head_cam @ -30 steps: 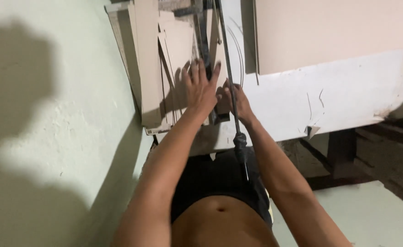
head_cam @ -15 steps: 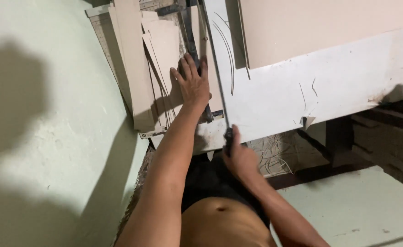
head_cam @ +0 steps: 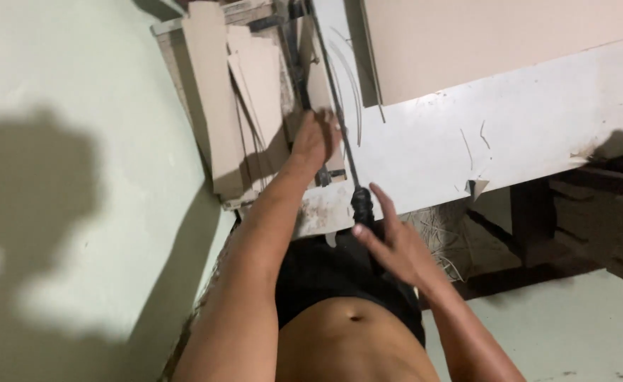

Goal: The person repeatedly places sheets of cardboard under a guillotine-style paper cutter and pulls the lever to cut them. The cut pieces are stacked on the left side of the machine. The person continues this process for the duration of the clip.

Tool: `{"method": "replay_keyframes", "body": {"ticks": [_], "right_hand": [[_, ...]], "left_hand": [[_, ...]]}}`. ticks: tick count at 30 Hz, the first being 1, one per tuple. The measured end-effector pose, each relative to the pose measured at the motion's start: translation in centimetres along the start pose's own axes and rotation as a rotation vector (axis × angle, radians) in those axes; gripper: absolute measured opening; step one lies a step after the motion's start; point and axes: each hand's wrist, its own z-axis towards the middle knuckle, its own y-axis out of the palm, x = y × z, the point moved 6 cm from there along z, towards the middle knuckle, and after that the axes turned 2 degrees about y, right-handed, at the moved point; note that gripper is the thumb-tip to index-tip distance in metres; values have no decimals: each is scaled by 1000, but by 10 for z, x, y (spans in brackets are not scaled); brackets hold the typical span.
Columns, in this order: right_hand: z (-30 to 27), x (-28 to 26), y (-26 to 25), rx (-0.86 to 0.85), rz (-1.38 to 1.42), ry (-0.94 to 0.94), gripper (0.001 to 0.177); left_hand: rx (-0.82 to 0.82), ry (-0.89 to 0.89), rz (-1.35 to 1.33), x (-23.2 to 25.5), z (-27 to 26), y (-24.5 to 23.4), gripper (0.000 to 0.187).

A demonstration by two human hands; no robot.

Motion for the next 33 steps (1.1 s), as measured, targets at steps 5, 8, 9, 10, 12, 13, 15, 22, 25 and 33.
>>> {"method": "replay_keyframes", "body": {"ticks": [5, 8, 9, 10, 12, 13, 15, 22, 25, 33], "right_hand": [[0, 18, 1, -34, 77, -45, 71], [1, 38, -1, -6, 59, -68, 68], [2, 43, -3, -1, 51, -76, 68], [3, 48, -5, 1, 51, -80, 67], [3, 58, -10, 8, 43, -84, 66], [1, 63, -15, 35, 54, -68, 65], [-3, 68, -24, 67, 58, -58, 64], [-15, 97, -56, 124, -7, 41, 65], [-12, 112, -67, 135, -68, 82, 65], [13, 152, -97, 158, -164, 104, 63]], "left_hand": [[381, 444, -6, 35, -70, -45, 15], [262, 450, 52, 4, -99, -71, 6], [271, 443, 55, -4, -101, -64, 6], [184, 425, 156, -13, -101, -51, 11], [102, 402, 251, -24, -100, -22, 18], [-34, 383, 303, -29, -96, 0, 12], [-162, 357, 354, -37, -98, 6, 10], [-56, -138, -169, -58, -106, -88, 43], [163, -517, -356, -64, -91, -102, 69], [250, -1005, -335, -75, -46, -38, 114]]}}
